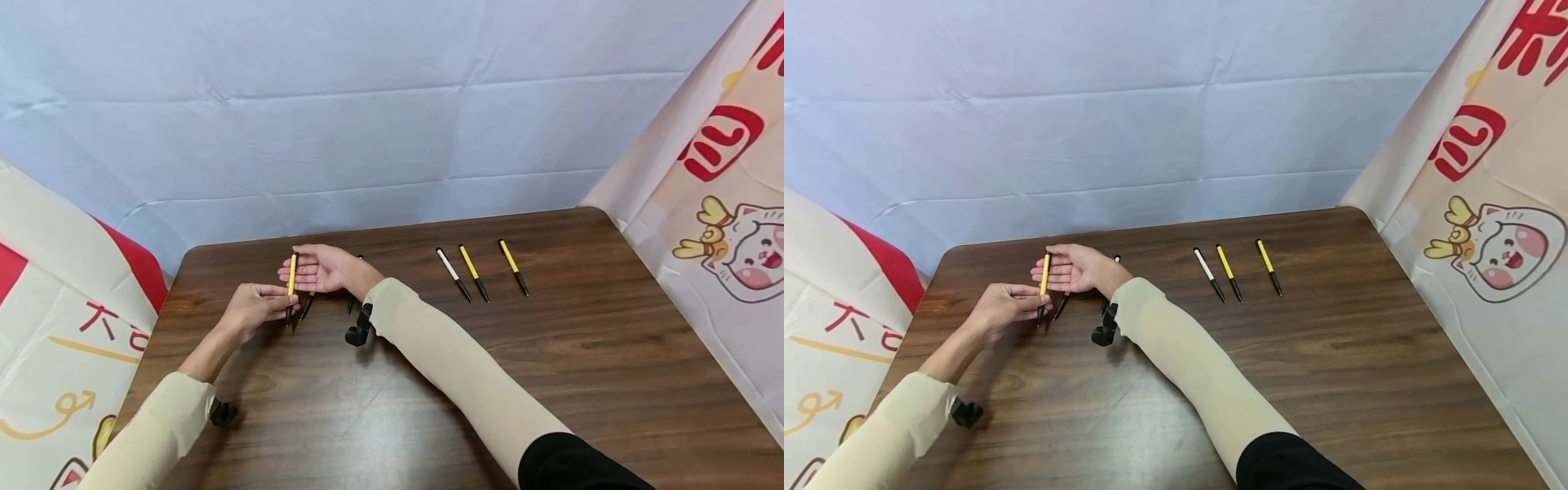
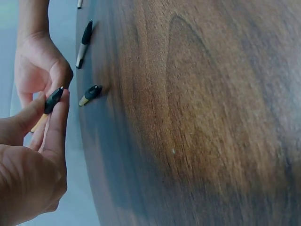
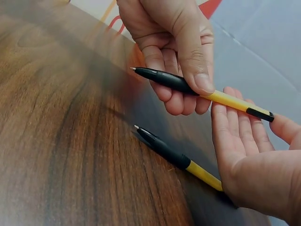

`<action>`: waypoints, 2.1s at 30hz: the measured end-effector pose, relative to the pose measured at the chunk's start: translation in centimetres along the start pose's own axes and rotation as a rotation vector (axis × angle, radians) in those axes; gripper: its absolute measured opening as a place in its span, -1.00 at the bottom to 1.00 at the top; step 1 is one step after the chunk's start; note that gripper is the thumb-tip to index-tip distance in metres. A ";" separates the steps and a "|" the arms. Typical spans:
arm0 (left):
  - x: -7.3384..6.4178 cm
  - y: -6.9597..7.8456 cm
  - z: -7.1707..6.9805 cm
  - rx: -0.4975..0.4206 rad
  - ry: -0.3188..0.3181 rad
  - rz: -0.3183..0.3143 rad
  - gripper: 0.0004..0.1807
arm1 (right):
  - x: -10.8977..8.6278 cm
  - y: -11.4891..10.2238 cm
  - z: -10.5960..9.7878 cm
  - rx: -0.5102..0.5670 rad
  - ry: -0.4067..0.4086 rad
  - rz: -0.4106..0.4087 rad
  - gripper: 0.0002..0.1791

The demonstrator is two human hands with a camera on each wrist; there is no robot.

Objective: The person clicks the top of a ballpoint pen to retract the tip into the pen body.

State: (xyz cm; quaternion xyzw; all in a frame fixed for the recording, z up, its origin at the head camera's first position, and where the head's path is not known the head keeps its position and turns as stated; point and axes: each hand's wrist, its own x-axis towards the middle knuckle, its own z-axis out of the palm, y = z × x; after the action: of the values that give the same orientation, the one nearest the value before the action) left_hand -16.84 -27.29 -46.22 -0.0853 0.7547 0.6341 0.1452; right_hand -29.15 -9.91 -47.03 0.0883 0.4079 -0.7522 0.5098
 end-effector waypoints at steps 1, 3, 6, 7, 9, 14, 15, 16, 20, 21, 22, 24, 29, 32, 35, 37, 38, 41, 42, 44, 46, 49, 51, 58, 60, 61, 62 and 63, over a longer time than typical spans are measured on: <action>0.0 0.0 -0.1 -0.006 0.001 -0.006 -0.58 | 0.0 0.0 0.1 0.001 0.000 0.002 -0.47; -0.1 0.0 -0.2 -0.015 -0.002 -0.011 -0.59 | -0.1 0.0 0.3 0.000 -0.001 0.004 -0.47; -0.1 0.0 -0.5 -0.025 -0.006 -0.017 -0.60 | -0.2 -0.1 0.5 0.006 0.002 0.002 -0.47; -0.1 0.0 -0.6 -0.027 -0.003 -0.021 -0.62 | -0.2 -0.1 0.5 0.008 0.003 0.003 -0.47; -0.1 0.0 -0.7 -0.027 -0.015 -0.019 -0.63 | -0.1 -0.1 0.6 0.015 0.008 0.004 -0.48; -0.2 -0.1 -0.9 -0.033 -0.017 -0.027 -0.64 | -0.1 0.0 0.7 0.024 0.020 0.006 -0.50; -0.2 -0.1 -0.9 -0.032 -0.015 -0.029 -0.63 | -0.2 0.0 0.7 0.024 0.019 0.005 -0.50; -0.2 -0.1 -0.9 -0.031 -0.011 -0.033 -0.62 | -0.2 0.0 0.8 0.024 0.018 0.005 -0.50; -0.5 0.0 -1.1 -0.020 -0.017 -0.032 -0.57 | -0.2 0.0 0.9 0.036 0.012 0.003 -0.52; -0.5 0.0 -1.1 -0.020 -0.016 -0.032 -0.58 | -0.2 0.1 1.0 0.039 0.010 0.003 -0.52; -0.6 0.0 -1.2 -0.020 -0.017 -0.032 -0.59 | -0.1 0.1 1.0 0.043 0.009 0.003 -0.52; -0.6 -0.1 -1.2 -0.020 -0.020 -0.033 -0.61 | -0.1 0.2 1.1 0.054 0.006 0.008 -0.53; -0.9 -0.1 -1.4 -0.019 -0.025 -0.031 -0.62 | 0.0 0.5 1.3 0.088 0.000 0.022 -0.53; -0.9 -0.1 -1.5 -0.026 -0.028 -0.028 -0.58 | 0.0 0.5 1.5 0.093 0.005 0.014 -0.49; -0.9 -0.2 -1.6 -0.036 -0.028 -0.027 -0.58 | 0.1 0.5 1.7 0.081 0.016 0.005 -0.45; -0.9 -0.2 -1.7 -0.045 -0.023 -0.026 -0.61 | 0.1 0.5 1.8 0.070 0.021 -0.003 -0.43; -0.9 -0.2 -1.7 -0.048 -0.017 -0.025 -0.63 | 0.1 0.5 1.9 0.069 0.025 -0.008 -0.43; -0.8 -0.3 -1.8 -0.062 -0.003 -0.023 -0.69 | 0.1 0.3 2.0 0.067 0.047 -0.030 -0.45; -0.8 -0.3 -1.8 -0.066 0.004 -0.022 -0.71 | 0.1 0.3 2.1 0.069 0.056 -0.039 -0.45; -0.7 -0.5 -1.9 -0.068 0.016 -0.022 -0.72 | 0.0 0.3 2.1 0.061 0.075 -0.060 -0.48; -0.7 -0.7 -2.0 -0.062 0.028 -0.024 -0.71 | 0.0 0.3 2.1 0.042 0.090 -0.080 -0.51; -0.7 -1.0 -2.1 -0.051 0.051 -0.032 -0.71 | -0.1 0.4 2.1 0.022 0.117 -0.111 -0.56; -0.7 -1.2 -2.2 -0.042 0.064 -0.038 -0.72 | -0.1 0.5 2.1 0.009 0.133 -0.137 -0.58; -0.7 -1.4 -2.3 0.006 0.103 -0.049 -0.70 | -0.1 0.9 2.2 -0.159 0.199 -0.268 -0.61; -0.6 -1.3 -2.2 0.025 0.108 -0.051 -0.65 | -0.1 1.0 2.2 -0.210 0.221 -0.306 -0.60; -0.6 -1.3 -2.1 0.034 0.112 -0.052 -0.63 | -0.1 1.0 2.3 -0.227 0.230 -0.321 -0.60; -0.5 -1.3 -2.1 0.045 0.115 -0.053 -0.61 | -0.2 1.1 2.3 -0.241 0.238 -0.335 -0.60; -0.5 -1.2 -2.0 0.056 0.119 -0.053 -0.59 | -0.1 1.1 2.3 -0.250 0.248 -0.349 -0.60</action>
State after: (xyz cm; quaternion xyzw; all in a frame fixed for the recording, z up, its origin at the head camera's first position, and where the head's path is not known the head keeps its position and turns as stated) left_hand -16.22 -29.50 -46.89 -0.1385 0.7768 0.6026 0.1192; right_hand -27.47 -11.60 -46.05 0.0444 0.5662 -0.7560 0.3254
